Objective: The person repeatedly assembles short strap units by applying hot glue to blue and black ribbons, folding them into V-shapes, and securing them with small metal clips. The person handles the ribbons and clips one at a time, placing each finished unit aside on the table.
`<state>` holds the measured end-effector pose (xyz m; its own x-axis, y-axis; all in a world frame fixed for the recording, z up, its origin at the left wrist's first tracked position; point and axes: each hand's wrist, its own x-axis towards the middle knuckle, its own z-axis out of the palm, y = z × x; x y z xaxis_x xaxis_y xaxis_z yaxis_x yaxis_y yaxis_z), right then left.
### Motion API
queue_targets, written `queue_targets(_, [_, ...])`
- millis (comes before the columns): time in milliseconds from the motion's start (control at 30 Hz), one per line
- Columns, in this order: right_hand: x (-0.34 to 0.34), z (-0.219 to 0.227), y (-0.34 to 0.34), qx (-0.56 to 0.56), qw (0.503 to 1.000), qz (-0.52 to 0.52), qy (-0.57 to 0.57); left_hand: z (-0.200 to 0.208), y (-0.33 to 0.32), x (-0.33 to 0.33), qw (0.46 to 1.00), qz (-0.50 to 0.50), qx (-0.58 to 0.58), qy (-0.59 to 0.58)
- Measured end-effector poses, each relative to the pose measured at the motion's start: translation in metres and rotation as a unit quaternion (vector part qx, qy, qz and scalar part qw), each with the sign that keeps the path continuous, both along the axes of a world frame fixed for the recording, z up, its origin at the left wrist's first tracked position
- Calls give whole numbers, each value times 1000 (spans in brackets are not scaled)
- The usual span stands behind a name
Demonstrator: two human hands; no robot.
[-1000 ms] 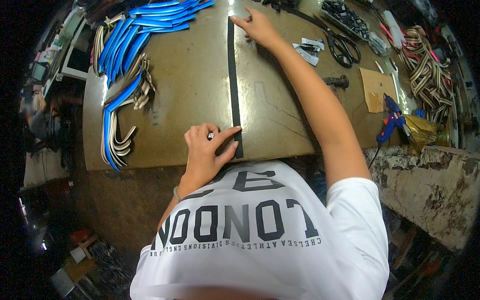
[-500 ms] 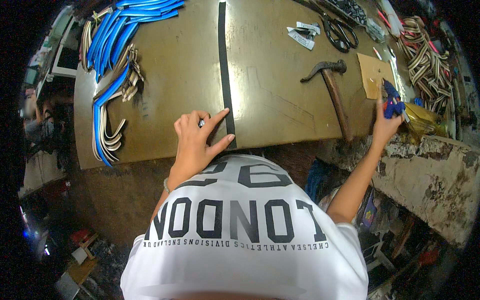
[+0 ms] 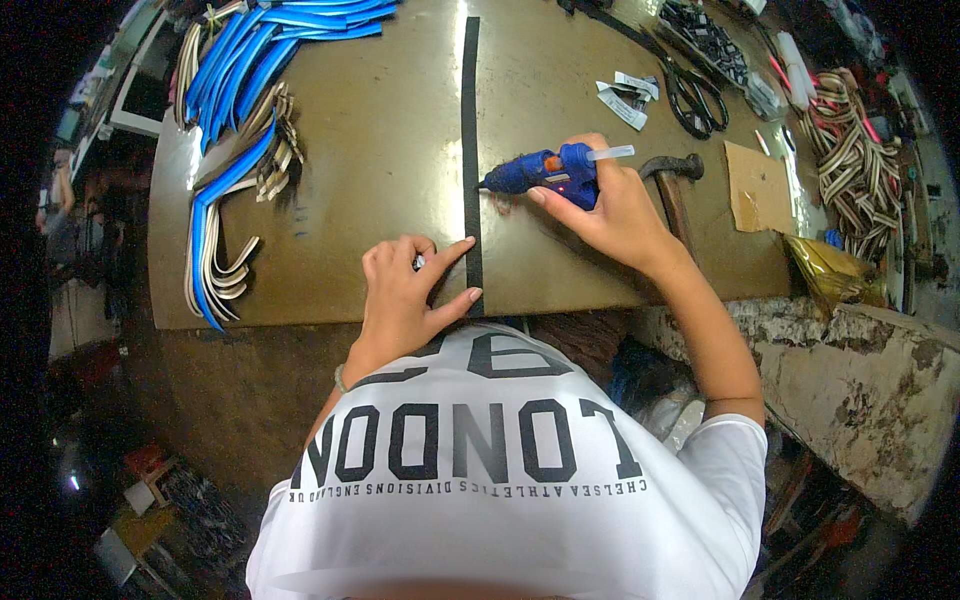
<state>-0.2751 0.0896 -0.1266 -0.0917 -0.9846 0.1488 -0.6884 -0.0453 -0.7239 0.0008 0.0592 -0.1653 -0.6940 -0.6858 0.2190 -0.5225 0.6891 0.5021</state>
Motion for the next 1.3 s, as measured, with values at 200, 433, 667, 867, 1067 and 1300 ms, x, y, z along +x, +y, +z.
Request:
queue_targets(200, [0,3,-3,47,998,28,21,-1,0,1,1000,0,-4,-5])
queue_targets(433, [-10,2,-31,-31,997,45,53,-4,1,1,1000,-5,-14,8])
queue_targets(667, [6,20,-14,-187,929,163,275,1,0,1,1000,0,-2,28])
queue_targets(867, [-96,15,50,-78,875,-445,174,16,-29,32,964,140,18,225])
queue_targets(1067, [-179,-45,138,127,757,-580,271,51,-159,166,847,504,-168,20])
queue_targets(1300, [-74,33,136,86,844,-530,-24,19,-177,188,814,561,-90,-119])
